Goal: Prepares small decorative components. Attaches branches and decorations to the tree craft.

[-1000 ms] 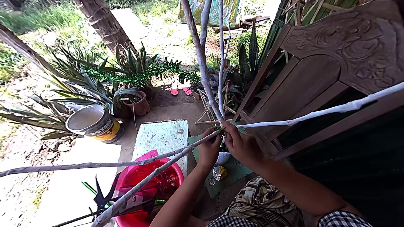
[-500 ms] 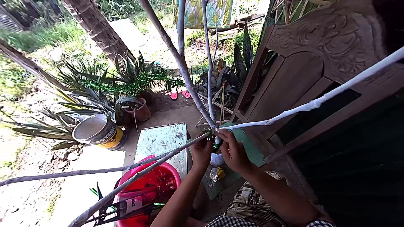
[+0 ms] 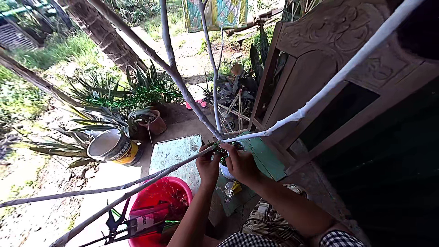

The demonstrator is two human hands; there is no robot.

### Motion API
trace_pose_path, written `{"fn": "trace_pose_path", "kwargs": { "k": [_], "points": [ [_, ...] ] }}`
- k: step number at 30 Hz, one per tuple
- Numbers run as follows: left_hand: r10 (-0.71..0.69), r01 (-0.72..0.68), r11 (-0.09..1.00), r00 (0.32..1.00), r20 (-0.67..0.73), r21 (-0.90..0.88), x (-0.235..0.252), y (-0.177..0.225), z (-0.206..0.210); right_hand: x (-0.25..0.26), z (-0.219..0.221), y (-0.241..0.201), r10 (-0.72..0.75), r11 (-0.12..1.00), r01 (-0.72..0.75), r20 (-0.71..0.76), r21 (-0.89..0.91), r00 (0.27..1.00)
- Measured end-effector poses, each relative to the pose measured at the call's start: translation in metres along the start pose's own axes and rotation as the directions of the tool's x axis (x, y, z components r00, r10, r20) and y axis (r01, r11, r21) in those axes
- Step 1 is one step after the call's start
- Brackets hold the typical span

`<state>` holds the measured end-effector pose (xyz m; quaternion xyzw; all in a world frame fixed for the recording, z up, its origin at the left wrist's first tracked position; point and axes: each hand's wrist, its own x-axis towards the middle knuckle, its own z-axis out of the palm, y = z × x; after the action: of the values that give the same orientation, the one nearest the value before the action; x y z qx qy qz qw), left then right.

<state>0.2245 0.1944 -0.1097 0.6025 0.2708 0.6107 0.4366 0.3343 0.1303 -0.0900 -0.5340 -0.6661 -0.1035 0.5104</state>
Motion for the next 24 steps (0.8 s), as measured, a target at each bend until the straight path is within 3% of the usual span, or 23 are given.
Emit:
{"fn": "trace_pose_path", "kwargs": {
  "k": [7, 10, 14, 24],
  "points": [
    [0.029, -0.031, 0.999, 0.996, -0.079, -0.034, -0.002, -0.004, 0.011, 0.001, 0.002, -0.003, 0.057, 0.998, -0.058, 0.063, 0.007, 0.996],
    [0.054, -0.056, 0.998, 0.994, -0.091, -0.010, -0.003, -0.007, 0.012, -0.005, 0.005, -0.004, 0.135, 0.990, -0.136, 0.044, 0.037, 0.990],
    [0.114, -0.111, 0.993, 0.989, -0.089, 0.036, -0.004, -0.011, 0.013, -0.015, 0.010, -0.002, 0.133, 0.989, -0.134, 0.010, 0.057, 0.991],
    [0.102, -0.096, 0.994, 0.988, -0.113, 0.055, -0.008, -0.011, 0.015, -0.035, -0.001, 0.024, 0.226, 0.936, -0.199, -0.064, 0.290, 0.972]
  ]
}}
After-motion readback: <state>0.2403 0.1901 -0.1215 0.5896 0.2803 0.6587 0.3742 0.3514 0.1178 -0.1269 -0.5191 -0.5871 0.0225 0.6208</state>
